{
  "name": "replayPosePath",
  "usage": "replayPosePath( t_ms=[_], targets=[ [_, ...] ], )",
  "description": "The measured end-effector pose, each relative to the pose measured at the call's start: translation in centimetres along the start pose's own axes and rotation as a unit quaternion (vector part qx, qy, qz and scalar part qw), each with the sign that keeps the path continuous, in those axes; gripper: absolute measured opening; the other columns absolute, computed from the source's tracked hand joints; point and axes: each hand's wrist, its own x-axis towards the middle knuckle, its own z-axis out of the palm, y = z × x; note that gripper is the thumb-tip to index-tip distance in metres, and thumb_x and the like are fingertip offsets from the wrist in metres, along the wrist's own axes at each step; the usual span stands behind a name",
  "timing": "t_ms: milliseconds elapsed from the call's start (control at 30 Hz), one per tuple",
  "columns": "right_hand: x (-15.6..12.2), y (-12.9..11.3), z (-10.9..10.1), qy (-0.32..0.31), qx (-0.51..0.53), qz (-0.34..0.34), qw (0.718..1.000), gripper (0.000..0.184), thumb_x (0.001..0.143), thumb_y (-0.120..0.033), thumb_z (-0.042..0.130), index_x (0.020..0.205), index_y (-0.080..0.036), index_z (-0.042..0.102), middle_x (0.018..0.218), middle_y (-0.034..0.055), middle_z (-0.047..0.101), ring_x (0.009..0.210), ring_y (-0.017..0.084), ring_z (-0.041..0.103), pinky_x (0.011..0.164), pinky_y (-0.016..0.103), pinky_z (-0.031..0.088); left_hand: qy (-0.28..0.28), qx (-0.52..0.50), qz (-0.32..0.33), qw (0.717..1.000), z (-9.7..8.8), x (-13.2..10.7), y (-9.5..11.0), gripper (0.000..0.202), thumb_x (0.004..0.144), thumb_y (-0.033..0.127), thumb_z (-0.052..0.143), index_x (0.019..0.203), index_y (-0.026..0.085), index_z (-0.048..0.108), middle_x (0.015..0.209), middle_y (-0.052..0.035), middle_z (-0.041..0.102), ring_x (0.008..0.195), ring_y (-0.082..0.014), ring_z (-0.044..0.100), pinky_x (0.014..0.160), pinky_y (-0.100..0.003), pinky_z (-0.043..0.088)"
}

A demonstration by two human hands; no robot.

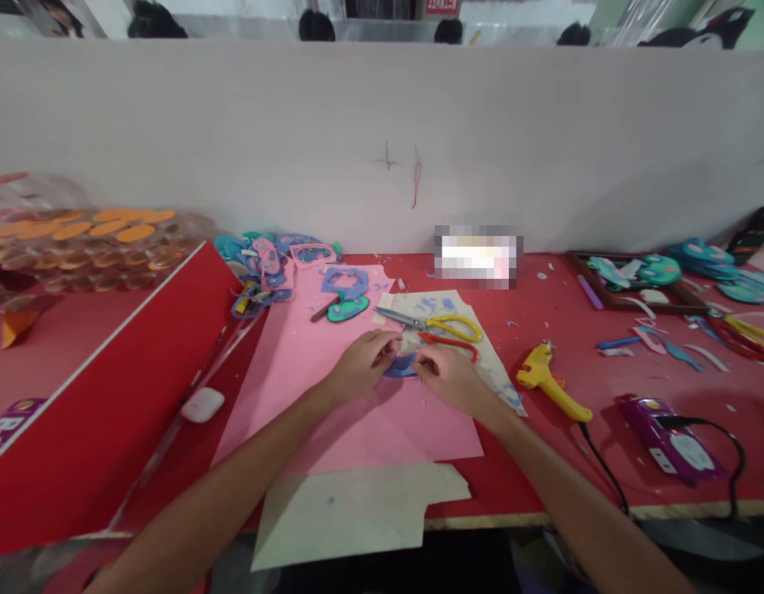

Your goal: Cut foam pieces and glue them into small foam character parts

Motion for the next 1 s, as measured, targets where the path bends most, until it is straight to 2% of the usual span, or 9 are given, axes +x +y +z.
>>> replayPosePath(
  t_ms=[300, 667, 1000],
  targets=[
    [-0.1, 0.0, 0.3, 0.009, -0.019, -0.011, 1.0, 0.016, 0.087, -0.016, 0.056, 0.072, -0.021, 0.053, 0.067, -0.0026, 0.056, 0.063, 0.013, 0.047, 0.06, 0.029, 0.025, 0.002, 0.042, 0.003, 0.999, 0.3, -0.2, -0.1, 0.031, 0.096, 0.026, 0.052, 0.124, 0.02, 0.064, 0.105, -0.0078, 0.068, 0.101, -0.0225, 0.063, 0.091, -0.037, 0.052],
    [-0.1, 0.0, 0.4, 0.026, -0.044, -0.011, 0.999, 0.019, 0.089, -0.016, 0.053, 0.072, -0.021, 0.048, 0.07, -0.0006, 0.057, 0.065, 0.014, 0.048, 0.061, 0.029, 0.026, -0.016, 0.088, 0.021, 0.996, -0.1, -0.3, 0.8, 0.039, 0.089, 0.021, 0.061, 0.127, 0.02, 0.064, 0.103, -0.0076, 0.068, 0.099, -0.0243, 0.061, 0.09, -0.04, 0.051],
    [-0.3, -0.8, 0.0, 0.01, -0.079, 0.014, 0.997, 0.017, 0.084, -0.012, 0.055, 0.071, -0.021, 0.047, 0.071, 0.0, 0.057, 0.064, 0.014, 0.047, 0.059, 0.03, 0.024, -0.006, 0.084, 0.027, 0.996, 0.4, -0.4, 0.0, 0.04, 0.086, 0.016, 0.061, 0.126, 0.021, 0.064, 0.106, -0.007, 0.068, 0.101, -0.0237, 0.061, 0.093, -0.04, 0.051]
  ],
)
